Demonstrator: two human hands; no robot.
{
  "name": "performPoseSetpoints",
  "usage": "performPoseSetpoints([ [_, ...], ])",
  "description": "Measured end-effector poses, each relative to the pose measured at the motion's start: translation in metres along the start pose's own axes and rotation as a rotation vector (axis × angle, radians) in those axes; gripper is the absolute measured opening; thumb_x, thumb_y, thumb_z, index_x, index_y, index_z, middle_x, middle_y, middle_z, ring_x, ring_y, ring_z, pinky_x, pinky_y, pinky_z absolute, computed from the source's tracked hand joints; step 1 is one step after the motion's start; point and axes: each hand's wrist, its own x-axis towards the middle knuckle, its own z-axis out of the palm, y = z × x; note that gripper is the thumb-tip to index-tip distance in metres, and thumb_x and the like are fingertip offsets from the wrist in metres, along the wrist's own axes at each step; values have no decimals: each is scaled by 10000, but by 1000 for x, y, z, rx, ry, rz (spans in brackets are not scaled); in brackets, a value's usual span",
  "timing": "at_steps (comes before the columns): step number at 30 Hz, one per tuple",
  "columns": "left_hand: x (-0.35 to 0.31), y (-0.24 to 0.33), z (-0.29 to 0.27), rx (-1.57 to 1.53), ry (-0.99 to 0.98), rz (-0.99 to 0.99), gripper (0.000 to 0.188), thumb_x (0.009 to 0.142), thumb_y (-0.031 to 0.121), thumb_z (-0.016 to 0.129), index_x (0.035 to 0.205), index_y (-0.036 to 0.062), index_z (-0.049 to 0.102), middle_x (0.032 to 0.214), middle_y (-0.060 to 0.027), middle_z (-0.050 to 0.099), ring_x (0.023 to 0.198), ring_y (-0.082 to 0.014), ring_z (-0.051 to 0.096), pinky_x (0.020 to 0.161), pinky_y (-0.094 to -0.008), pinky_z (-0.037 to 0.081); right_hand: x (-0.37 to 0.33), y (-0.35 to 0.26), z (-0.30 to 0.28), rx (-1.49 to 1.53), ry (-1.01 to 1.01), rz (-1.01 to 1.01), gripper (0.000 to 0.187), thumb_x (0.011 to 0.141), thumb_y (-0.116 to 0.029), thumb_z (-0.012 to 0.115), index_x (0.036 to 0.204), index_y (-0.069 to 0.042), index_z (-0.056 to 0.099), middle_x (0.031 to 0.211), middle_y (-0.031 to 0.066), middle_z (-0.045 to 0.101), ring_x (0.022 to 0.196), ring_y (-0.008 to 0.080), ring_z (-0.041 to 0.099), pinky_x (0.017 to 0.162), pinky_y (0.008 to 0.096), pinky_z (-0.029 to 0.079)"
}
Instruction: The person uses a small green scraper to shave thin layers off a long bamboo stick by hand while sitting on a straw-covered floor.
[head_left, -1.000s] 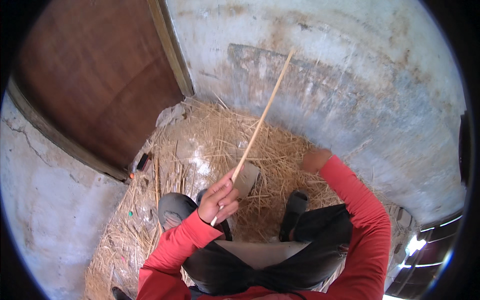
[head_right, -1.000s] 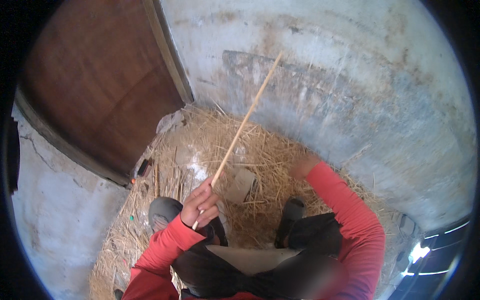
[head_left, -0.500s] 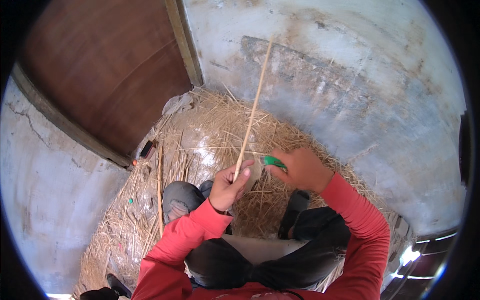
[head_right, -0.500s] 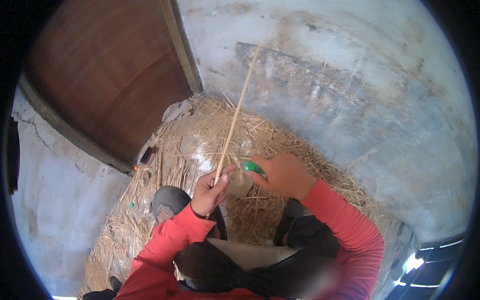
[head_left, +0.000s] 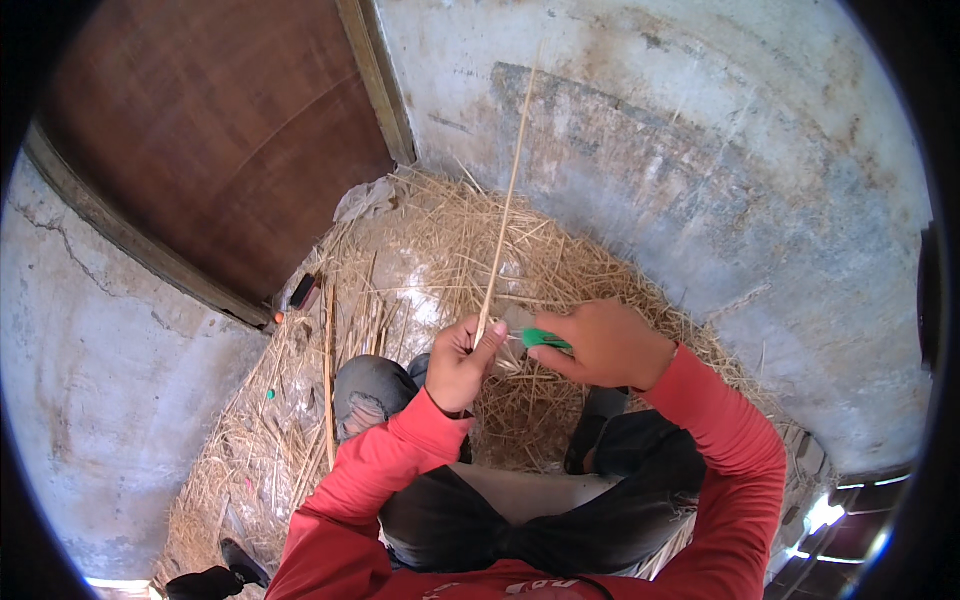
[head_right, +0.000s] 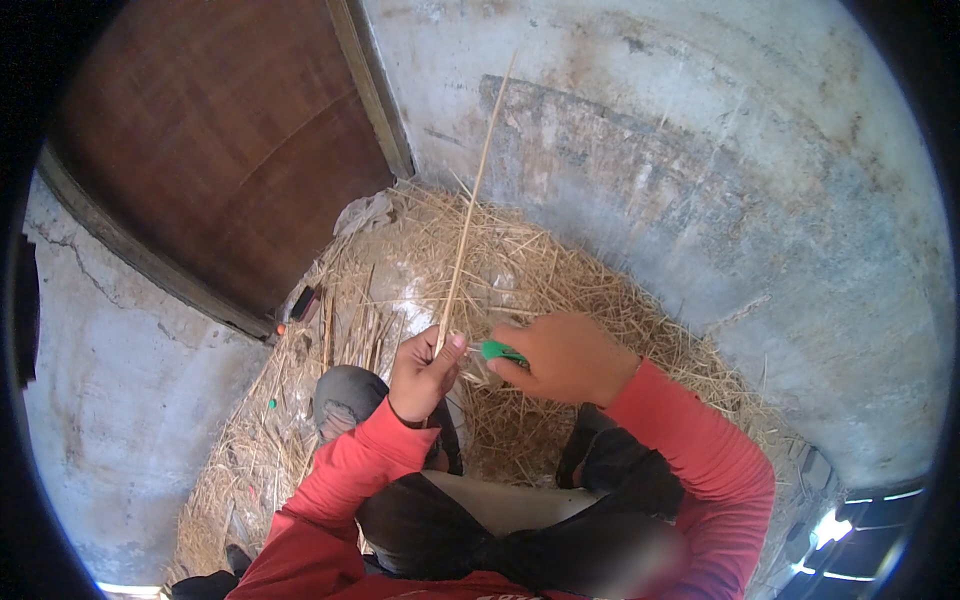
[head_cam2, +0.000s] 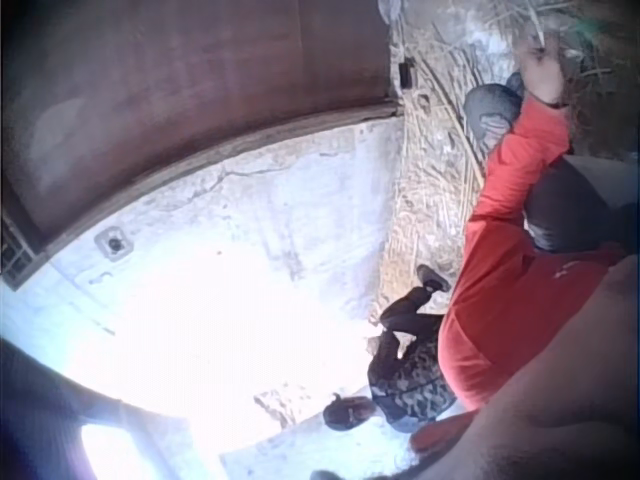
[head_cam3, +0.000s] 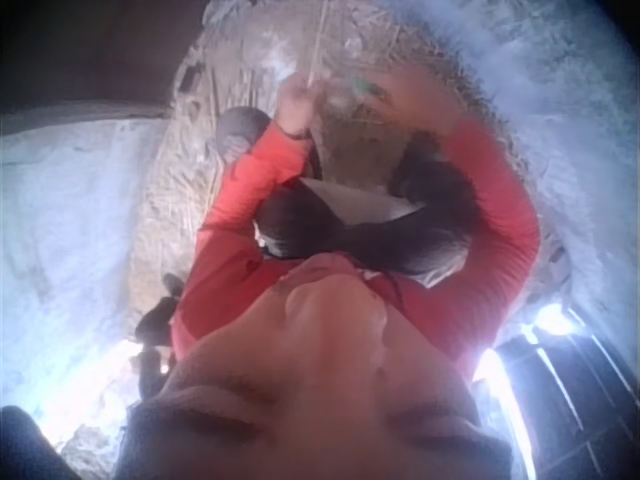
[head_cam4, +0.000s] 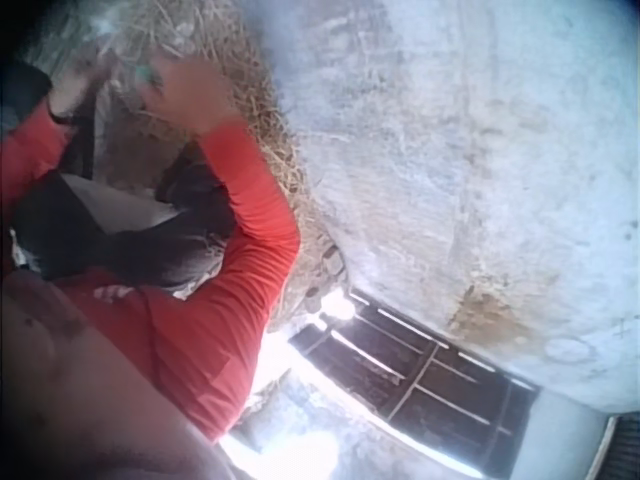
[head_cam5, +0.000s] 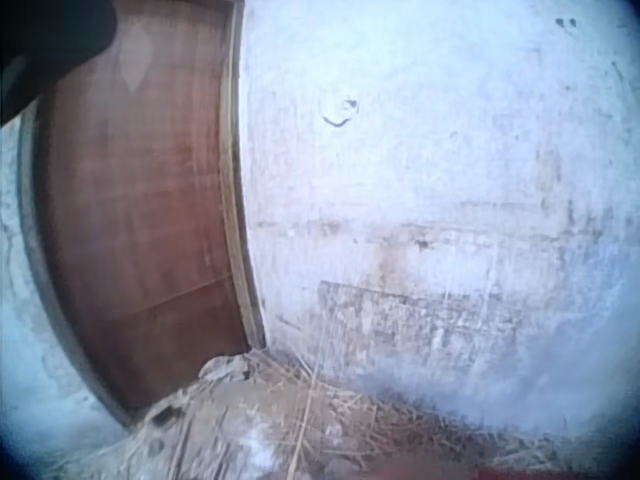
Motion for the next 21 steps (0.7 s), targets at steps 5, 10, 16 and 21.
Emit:
performPoseSetpoints([
  [5, 4, 8, -13, 15, 59, -40, 263, 1056, 257, 643, 1043, -6, 635, 583, 60, 490, 479, -29, 394, 446, -232, 273, -17, 21, -10, 56, -41, 63, 305, 986, -420, 591, 1063, -133, 659, 722, 165, 661, 711, 414, 672, 653, 548, 507],
  [10, -2, 4, -8, 204, 16, -98, 604, 1064, 356, 610, 1441, -72, 412, 606, 36, 517, 490, -70, 450, 475, -238, 350, -19, 25, -12, 10, 211, 215, 339, 1007, -420, 587, 1036, -94, 676, 723, 183, 656, 697, 416, 663, 643, 524, 507],
  [16, 0, 0, -6, 296, -174, -136, 526, 1123, 332, 460, 1490, -43, 418, 548, 8, 467, 422, -76, 376, 437, -235, 308, -13, 16, -5, 172, 264, 240, 377, 1019, -426, 599, 1032, -54, 658, 709, 214, 622, 679, 423, 647, 627, 507, 483],
  [21, 3, 9, -7, 378, -198, -296, 461, 1128, 350, 440, 1242, -61, 615, 522, -13, 489, 396, -83, 397, 398, -243, 310, -10, 33, 13, 332, 334, 239, 420, 1023, -432, 605, 990, -15, 644, 714, 214, 607, 657, 407, 630, 620, 485, 462],
])
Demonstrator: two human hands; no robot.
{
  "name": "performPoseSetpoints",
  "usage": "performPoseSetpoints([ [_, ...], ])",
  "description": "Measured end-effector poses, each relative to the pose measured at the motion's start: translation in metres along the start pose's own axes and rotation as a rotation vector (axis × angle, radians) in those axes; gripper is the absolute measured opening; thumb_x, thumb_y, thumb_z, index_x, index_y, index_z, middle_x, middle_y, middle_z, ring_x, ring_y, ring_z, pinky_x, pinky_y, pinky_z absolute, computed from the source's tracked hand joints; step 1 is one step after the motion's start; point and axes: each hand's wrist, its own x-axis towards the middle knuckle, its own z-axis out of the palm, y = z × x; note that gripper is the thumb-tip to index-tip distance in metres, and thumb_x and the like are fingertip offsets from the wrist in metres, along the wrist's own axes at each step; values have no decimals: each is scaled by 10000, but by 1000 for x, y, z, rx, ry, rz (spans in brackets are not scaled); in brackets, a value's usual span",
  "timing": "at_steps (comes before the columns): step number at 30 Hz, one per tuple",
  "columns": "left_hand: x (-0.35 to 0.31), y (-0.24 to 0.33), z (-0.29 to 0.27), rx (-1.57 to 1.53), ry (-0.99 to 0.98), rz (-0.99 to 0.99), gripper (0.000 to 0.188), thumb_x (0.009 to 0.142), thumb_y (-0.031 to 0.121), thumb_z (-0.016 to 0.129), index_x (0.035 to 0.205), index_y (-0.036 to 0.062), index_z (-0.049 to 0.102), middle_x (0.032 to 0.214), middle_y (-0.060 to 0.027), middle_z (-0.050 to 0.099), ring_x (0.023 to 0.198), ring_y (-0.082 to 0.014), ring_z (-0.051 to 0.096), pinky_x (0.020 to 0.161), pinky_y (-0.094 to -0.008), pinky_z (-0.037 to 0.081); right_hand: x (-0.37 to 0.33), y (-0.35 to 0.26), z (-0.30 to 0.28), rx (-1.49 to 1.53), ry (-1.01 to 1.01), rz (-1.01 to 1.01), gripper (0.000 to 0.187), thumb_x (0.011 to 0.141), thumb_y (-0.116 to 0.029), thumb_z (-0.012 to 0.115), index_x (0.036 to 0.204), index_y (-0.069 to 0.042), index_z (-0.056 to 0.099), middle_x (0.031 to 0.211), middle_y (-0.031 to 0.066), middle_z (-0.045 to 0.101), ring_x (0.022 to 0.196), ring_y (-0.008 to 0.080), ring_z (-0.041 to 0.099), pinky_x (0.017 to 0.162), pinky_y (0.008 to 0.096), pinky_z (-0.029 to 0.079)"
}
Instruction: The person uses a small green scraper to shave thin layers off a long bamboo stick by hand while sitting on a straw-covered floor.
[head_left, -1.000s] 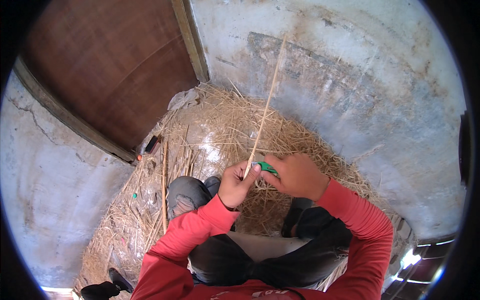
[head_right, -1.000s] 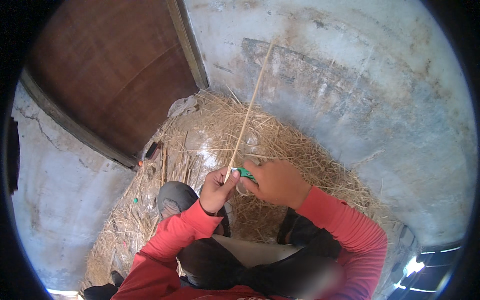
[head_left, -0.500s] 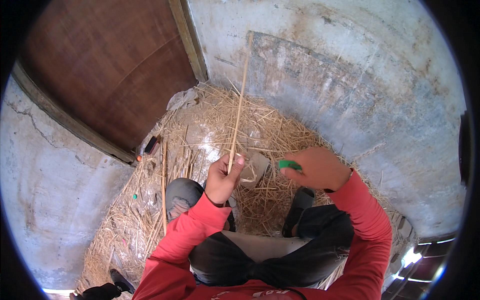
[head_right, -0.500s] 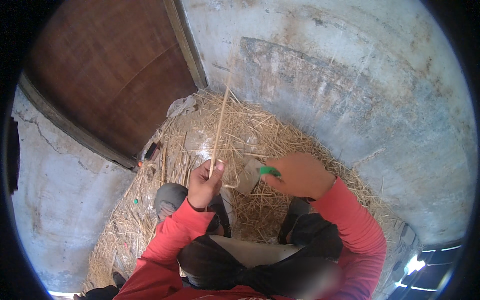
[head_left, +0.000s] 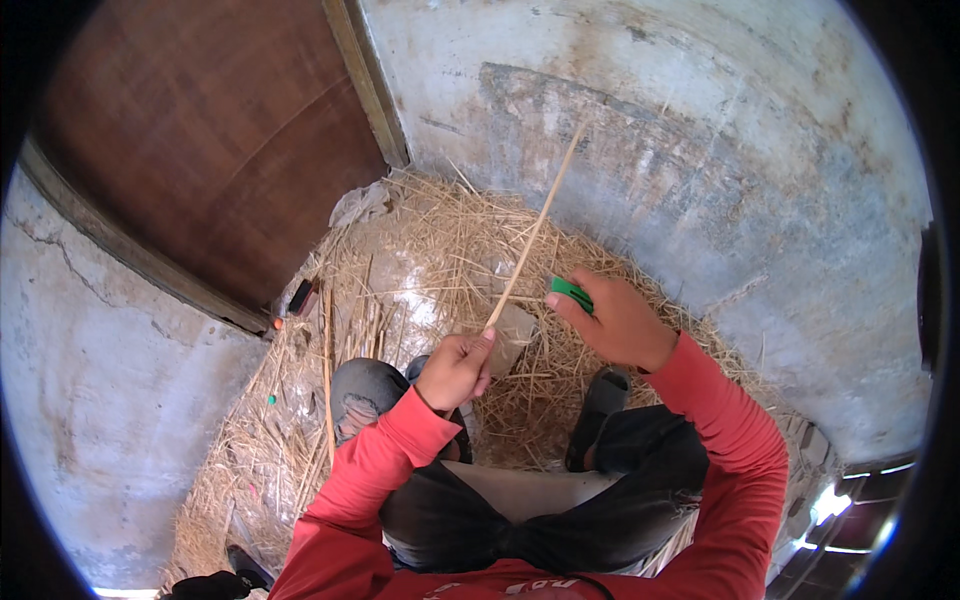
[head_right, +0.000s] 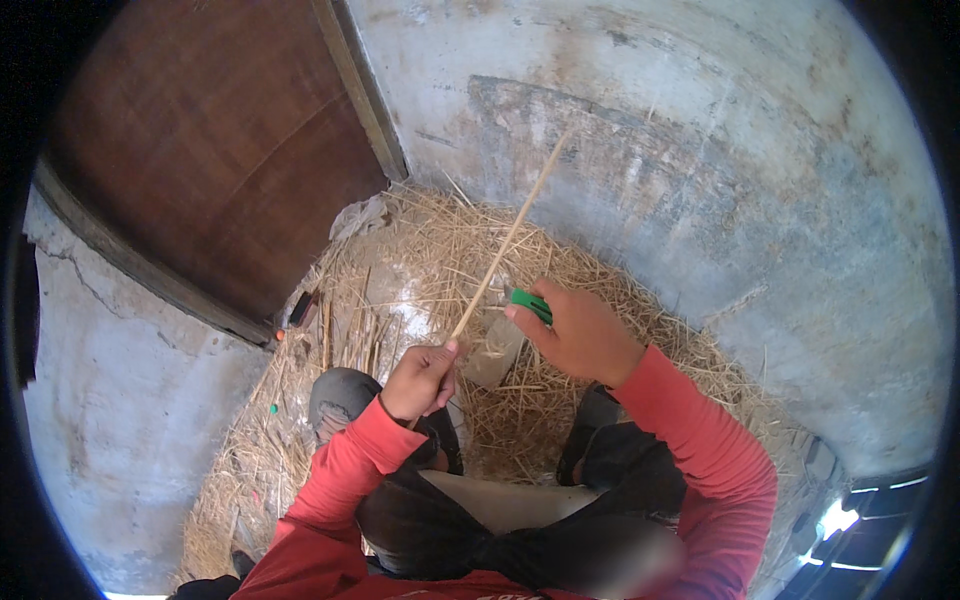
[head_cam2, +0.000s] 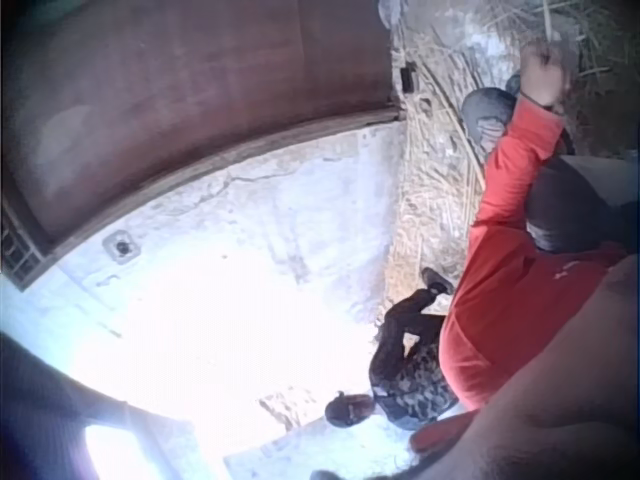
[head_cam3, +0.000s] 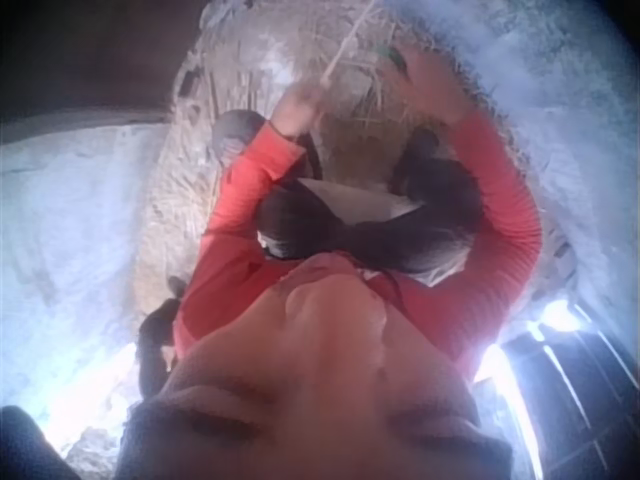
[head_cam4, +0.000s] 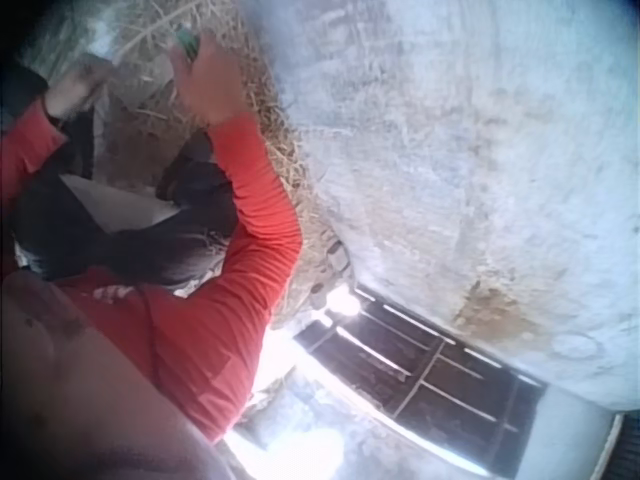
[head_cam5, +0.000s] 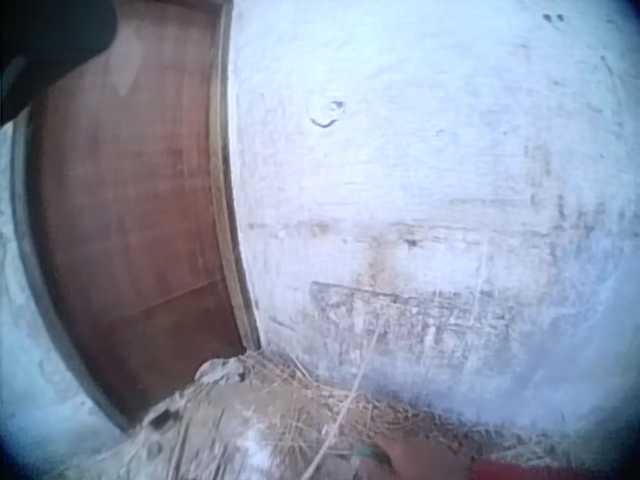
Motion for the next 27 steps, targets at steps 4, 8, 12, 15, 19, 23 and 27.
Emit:
performPoseSetpoints([
  [4, -5, 9, -3, 118, -25, -110, 471, 1135, 364, 413, 1240, -46, 619, 520, -15, 490, 389, -84, 392, 393, -244, 303, 4, 12, 3, 30, -30, -12, 427, 1031, -424, 597, 986, -2, 635, 712, 214, 597, 642, 401, 617, 620, 483, 452],
  [8, -3, -2, 9, -82, 97, 213, 467, 1140, 356, 398, 1377, -9, 567, 513, 5, 453, 384, -83, 350, 406, -241, 290, 5, 5, -1, 43, -81, -6, 420, 1044, -401, 574, 1020, 12, 642, 733, 231, 614, 659, 410, 621, 641, 481, 464],
  [12, -5, 4, 8, -179, -13, 253, 472, 1142, 334, 398, 1490, 28, 487, 520, 29, 406, 399, -68, 328, 417, -231, 271, -1, -18, 5, 51, -138, -16, 406, 1058, -378, 542, 1068, 11, 658, 774, 256, 646, 703, 438, 647, 665, 504, 489],
  [15, -7, 8, 16, -315, -73, 250, 476, 1140, 317, 409, 1520, 35, 461, 527, 41, 370, 403, -57, 306, 419, -223, 259, -7, -25, 22, -10, -170, -67, 401, 1064, -377, 522, 1093, -3, 665, 780, 265, 656, 714, 461, 654, 664, 535, 502],
  [19, -10, 6, 17, -509, -108, 154, 448, 1142, 276, 412, 1520, 45, 471, 522, 51, 324, 406, -51, 268, 423, -223, 259, -5, -19, 44, -9, -170, -72, 390, 1068, -381, 509, 1137, -30, 664, 769, 262, 665, 695, 486, 648, 645, 566, 507],
  [23, -14, 8, 9, -526, -139, 120, 440, 1141, 253, 418, 1528, 47, 462, 530, 64, 290, 416, -49, 234, 425, -225, 244, 9, -9, 44, -38, -98, -7, 392, 1082, -380, 479, 1167, -38, 653, 760, 244, 661, 692, 428, 661, 657, 535, 510],
  [27, -29, 3, 8, -443, -229, 54, 447, 1141, 269, 421, 1527, 49, 463, 547, 70, 284, 424, -48, 231, 433, -224, 238, 40, 96, 24, -18, 239, 172, 535, 1113, -467, 414, 1107, -5, 685, 708, 170, 601, 641, 289, 608, 608, 468, 473],
])
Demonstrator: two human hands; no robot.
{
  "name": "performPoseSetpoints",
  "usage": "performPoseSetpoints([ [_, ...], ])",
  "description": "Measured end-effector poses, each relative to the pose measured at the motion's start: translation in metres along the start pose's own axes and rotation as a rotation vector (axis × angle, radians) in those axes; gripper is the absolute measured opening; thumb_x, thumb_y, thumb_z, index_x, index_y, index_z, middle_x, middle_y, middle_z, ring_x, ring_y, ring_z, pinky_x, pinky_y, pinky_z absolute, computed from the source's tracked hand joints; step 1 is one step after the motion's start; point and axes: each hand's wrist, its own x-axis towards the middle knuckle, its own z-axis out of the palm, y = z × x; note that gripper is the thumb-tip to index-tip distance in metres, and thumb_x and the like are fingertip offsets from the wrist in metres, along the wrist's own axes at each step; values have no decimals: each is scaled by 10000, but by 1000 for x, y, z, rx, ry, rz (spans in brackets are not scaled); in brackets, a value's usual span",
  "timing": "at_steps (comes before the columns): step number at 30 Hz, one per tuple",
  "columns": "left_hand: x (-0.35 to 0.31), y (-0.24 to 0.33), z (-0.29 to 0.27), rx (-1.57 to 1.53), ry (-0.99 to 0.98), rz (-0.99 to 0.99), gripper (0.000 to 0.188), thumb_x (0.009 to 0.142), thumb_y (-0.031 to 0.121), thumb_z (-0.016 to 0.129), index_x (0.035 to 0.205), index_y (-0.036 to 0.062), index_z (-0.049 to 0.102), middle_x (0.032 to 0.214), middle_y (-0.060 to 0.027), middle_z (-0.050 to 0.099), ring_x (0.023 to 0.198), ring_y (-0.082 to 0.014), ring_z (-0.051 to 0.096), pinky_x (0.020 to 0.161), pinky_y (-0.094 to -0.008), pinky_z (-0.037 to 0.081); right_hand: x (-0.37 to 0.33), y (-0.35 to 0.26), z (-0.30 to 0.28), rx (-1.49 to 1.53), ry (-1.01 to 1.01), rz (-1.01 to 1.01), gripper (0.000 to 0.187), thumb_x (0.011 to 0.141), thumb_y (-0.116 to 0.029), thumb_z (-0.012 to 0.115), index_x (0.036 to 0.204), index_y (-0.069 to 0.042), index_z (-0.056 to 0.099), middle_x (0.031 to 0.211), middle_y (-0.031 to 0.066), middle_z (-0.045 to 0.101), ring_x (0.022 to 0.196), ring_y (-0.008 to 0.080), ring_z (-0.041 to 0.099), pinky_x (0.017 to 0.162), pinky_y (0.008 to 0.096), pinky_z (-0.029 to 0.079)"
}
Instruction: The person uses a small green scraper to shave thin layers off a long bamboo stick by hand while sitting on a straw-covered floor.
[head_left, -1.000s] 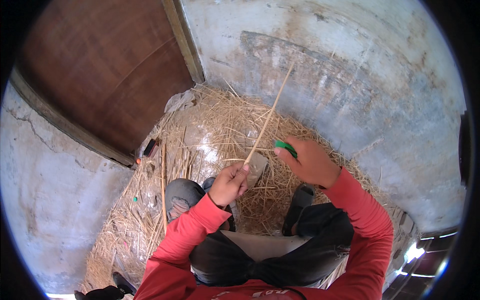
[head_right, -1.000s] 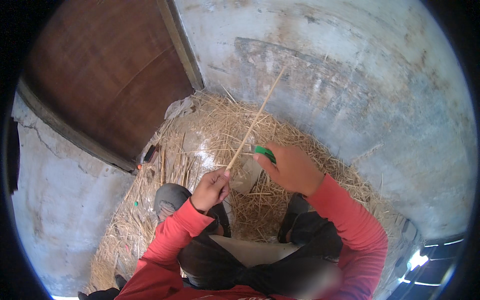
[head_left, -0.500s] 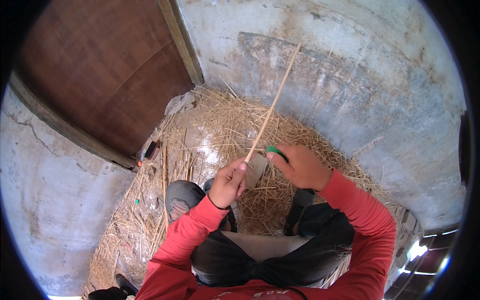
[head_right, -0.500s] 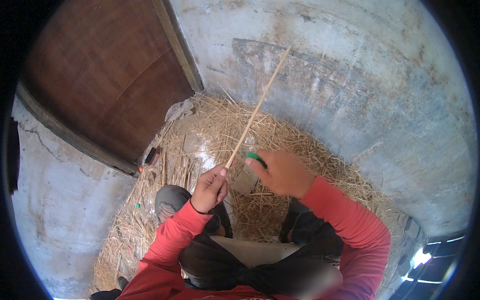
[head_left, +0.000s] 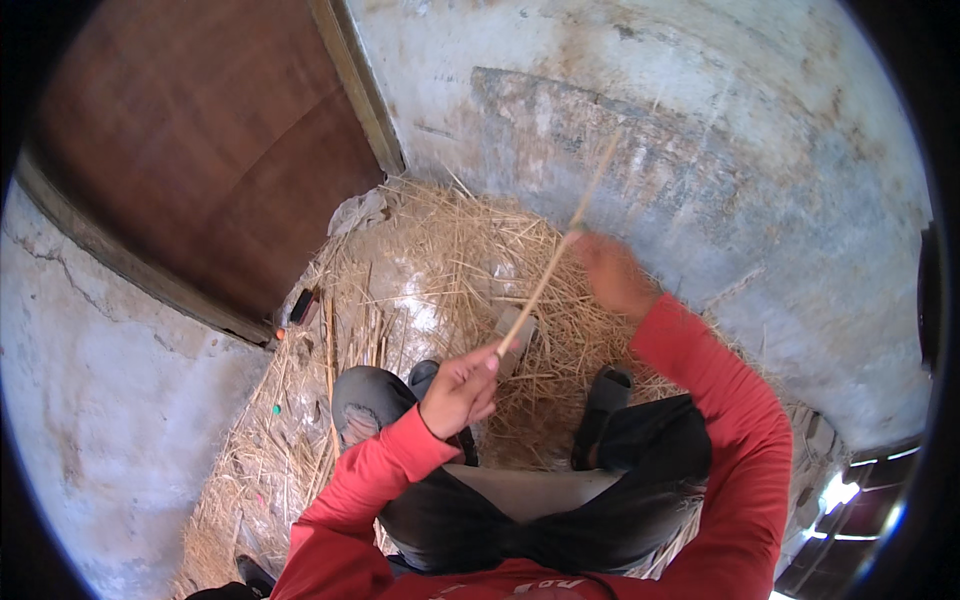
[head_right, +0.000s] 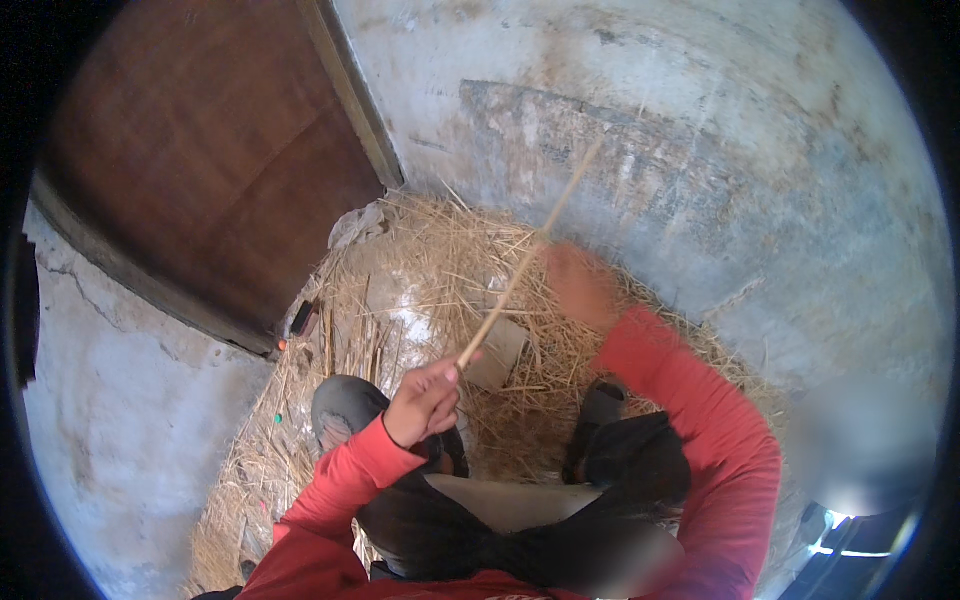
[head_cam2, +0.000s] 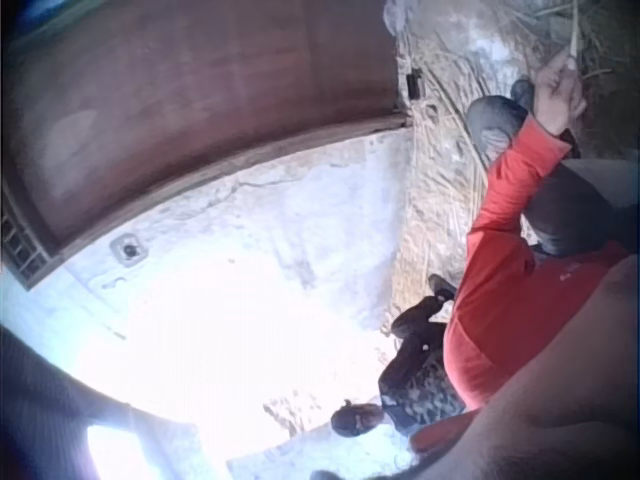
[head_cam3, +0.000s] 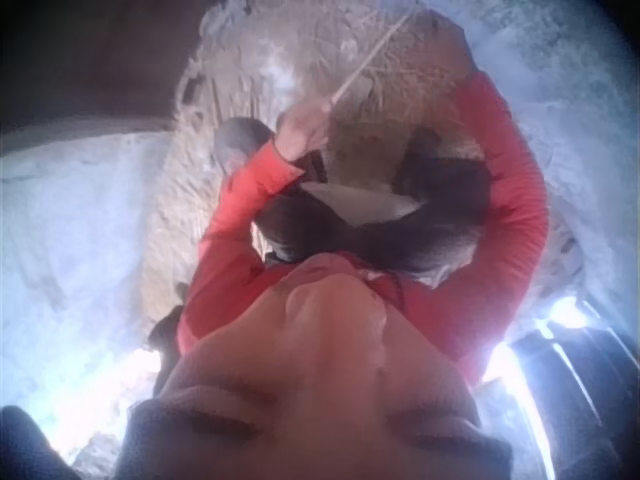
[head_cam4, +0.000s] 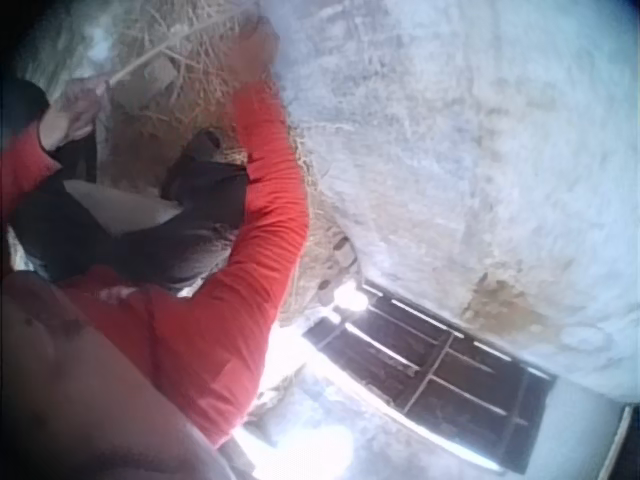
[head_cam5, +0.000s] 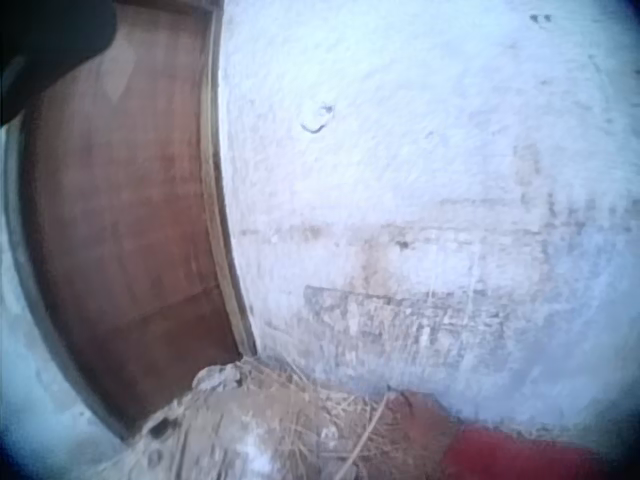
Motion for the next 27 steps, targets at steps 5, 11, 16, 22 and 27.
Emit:
performPoseSetpoints([
  [5, 2, -6, 1, -29, -26, 21, 460, 1140, 293, 422, 1530, 53, 460, 559, 67, 281, 432, -53, 225, 434, -229, 239, -24, -47, -32, -53, -248, -35, 465, 1101, -419, 440, 1204, -33, 678, 732, 207, 617, 650, 356, 625, 676, 491, 517],
  [11, 8, -2, 1, -191, 107, 52, 455, 1140, 282, 419, 1543, 70, 438, 539, 46, 312, 410, -72, 250, 424, -236, 257, -64, -95, 21, 6, -411, -258, 437, 1090, -421, 460, 1194, -50, 665, 763, 231, 646, 667, 418, 650, 616, 528, 489],
  [16, -8, -4, -4, -93, -31, -27, 464, 1142, 278, 413, 1551, 58, 423, 542, 62, 293, 411, -53, 239, 433, -233, 253, 2, -11, -7, 77, -44, -62, 536, 1092, -463, 447, 1203, 16, 660, 825, 244, 649, 760, 352, 642, 732, 490, 480],
  [22, -18, -18, -9, 20, -207, -109, 462, 1149, 272, 390, 1550, 45, 421, 567, 76, 275, 442, -38, 236, 461, -228, 242, 34, 122, -75, 1, 256, 288, 615, 1072, -509, 452, 1182, 54, 675, 971, 251, 730, 891, 338, 658, 884, 424, 506],
  [27, -23, -23, -14, 78, -386, -136, 452, 1146, 267, 397, 1539, 47, 432, 584, 83, 300, 461, -30, 274, 470, -228, 239, 23, 197, -127, 151, 556, 561, 666, 1063, -563, 436, 1021, 55, 681, 741, 138, 666, 628, 245, 602, 592, 389, 480],
])
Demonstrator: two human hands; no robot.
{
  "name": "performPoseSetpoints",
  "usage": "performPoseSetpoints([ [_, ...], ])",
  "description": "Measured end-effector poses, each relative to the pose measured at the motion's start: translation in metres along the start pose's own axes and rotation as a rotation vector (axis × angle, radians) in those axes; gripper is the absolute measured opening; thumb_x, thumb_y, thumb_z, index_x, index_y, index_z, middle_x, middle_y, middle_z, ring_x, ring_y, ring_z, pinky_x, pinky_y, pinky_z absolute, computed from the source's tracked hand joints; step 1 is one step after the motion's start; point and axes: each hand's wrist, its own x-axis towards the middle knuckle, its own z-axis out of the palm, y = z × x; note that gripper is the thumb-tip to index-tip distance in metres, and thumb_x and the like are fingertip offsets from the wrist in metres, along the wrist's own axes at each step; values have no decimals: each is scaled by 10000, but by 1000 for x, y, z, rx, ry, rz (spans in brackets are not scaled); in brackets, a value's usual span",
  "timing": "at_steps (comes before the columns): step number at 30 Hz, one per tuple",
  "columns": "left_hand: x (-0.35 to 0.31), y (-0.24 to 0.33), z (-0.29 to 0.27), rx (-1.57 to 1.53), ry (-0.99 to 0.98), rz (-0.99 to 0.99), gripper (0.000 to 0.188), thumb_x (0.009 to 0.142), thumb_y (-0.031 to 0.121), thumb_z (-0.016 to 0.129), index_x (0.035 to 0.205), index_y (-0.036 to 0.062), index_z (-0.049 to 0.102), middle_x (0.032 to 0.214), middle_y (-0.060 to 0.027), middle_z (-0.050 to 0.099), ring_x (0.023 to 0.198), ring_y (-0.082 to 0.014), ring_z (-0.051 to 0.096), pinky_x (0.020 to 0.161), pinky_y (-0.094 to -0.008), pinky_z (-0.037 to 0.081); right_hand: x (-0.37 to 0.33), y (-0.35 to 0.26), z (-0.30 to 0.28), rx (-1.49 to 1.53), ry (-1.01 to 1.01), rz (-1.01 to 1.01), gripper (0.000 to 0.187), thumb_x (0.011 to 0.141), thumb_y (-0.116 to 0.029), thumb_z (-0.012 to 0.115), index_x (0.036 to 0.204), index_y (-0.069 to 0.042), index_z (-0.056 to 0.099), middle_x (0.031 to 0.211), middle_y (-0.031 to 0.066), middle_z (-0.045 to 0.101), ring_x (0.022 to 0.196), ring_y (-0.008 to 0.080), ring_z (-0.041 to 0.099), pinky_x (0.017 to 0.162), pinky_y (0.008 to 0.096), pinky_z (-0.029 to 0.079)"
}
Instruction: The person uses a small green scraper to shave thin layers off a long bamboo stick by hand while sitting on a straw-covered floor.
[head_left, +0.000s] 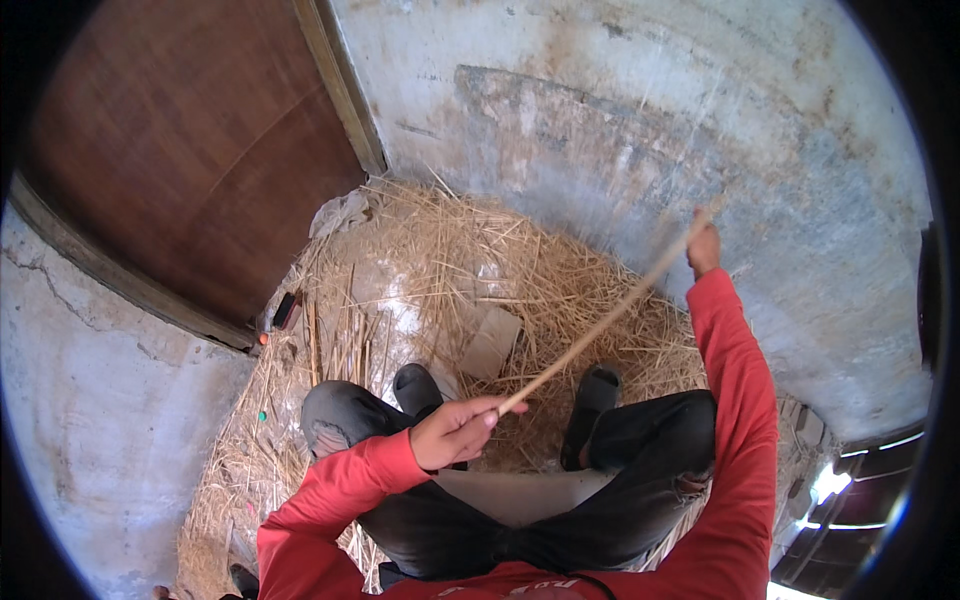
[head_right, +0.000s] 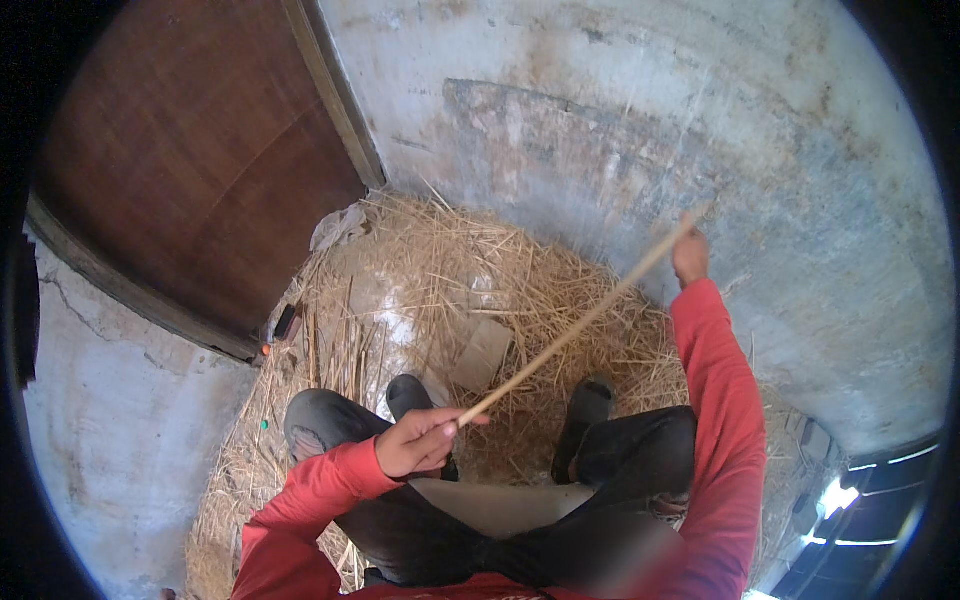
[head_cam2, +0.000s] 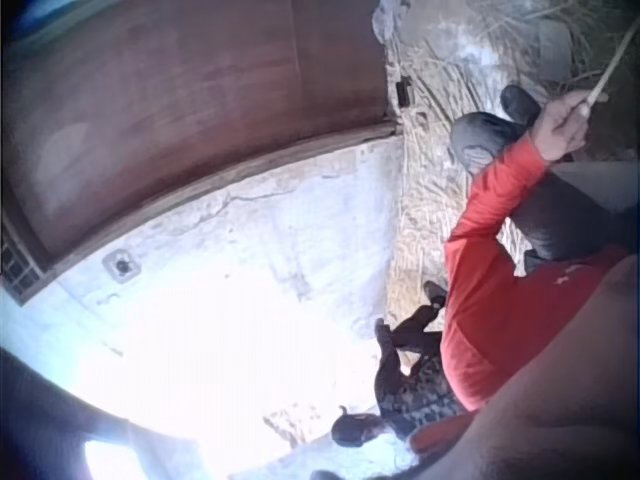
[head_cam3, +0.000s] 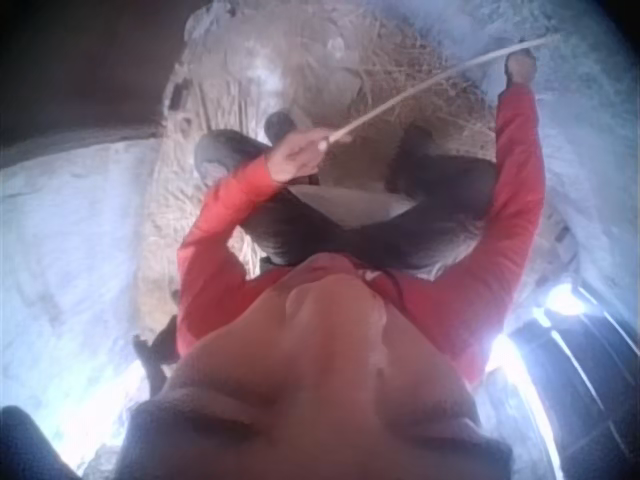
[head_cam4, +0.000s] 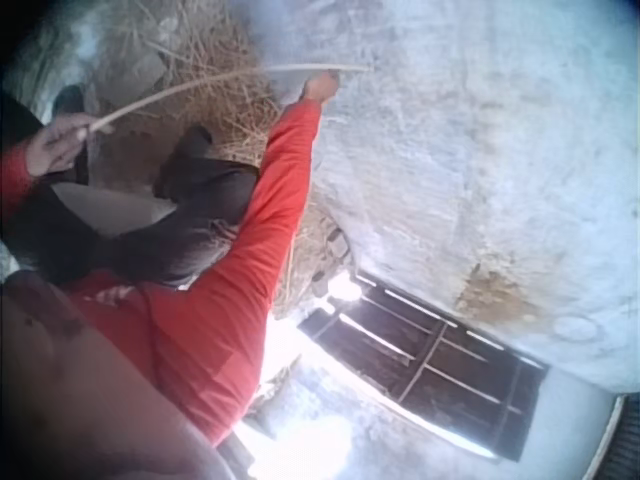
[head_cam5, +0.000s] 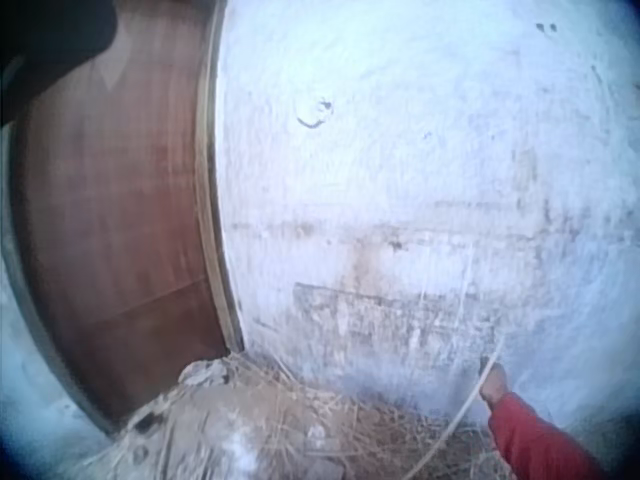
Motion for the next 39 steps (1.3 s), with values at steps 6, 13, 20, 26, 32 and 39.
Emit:
performPoseSetpoints([
  [6, 8, 9, 3, -18, 179, 209, 459, 1132, 233, 435, 1546, 42, 382, 585, 73, 379, 440, -27, 330, 446, -220, 261, -79, -70, -3, 267, -209, 50, 512, 1082, -494, 451, 809, -74, 559, 555, 8, 467, 412, 129, 399, 399, 316, 267],
  [13, 32, 26, -5, 99, 556, 370, 413, 1128, 220, 395, 1458, -12, 483, 542, -3, 471, 397, -63, 358, 410, -203, 291, -192, -150, 35, 27, -496, -840, 433, 1099, -379, 475, 886, -13, 563, 667, 73, 504, 603, 196, 496, 572, 354, 393],
  [20, 47, 27, -8, 104, 546, 389, 449, 1140, 258, 397, 1528, 35, 441, 557, 15, 460, 430, -56, 360, 436, -219, 316, -267, -196, 45, -95, -1003, -687, 385, 1071, -361, 529, 1028, 4, 645, 698, 238, 590, 629, 417, 608, 611, 487, 460],
  [26, 50, 19, -3, -168, 486, 336, 491, 1132, 232, 434, 1598, 91, 365, 538, 41, 328, 422, -64, 259, 434, -236, 283, -276, -181, 65, -140, -971, -820, 398, 1069, -385, 516, 1030, -20, 669, 739, 244, 638, 674, 452, 634, 615, 525, 479],
  [32, 43, 29, -5, -192, 444, 282, 478, 1135, 200, 417, 1601, 104, 371, 559, 57, 294, 442, -58, 242, 443, -231, 268, -262, -179, 74, -209, -866, -825, 439, 1069, -436, 494, 1037, -45, 691, 726, 229, 646, 662, 442, 639, 606, 522, 488],
  [39, 39, 42, 1, -154, 433, 305, 481, 1125, 223, 443, 1581, 78, 390, 537, 61, 281, 414, -58, 216, 424, -235, 251, -248, -192, 75, -297, -737, -750, 471, 1076, -460, 479, 1037, -38, 685, 739, 221, 647, 682, 420, 644, 635, 525, 486],
])
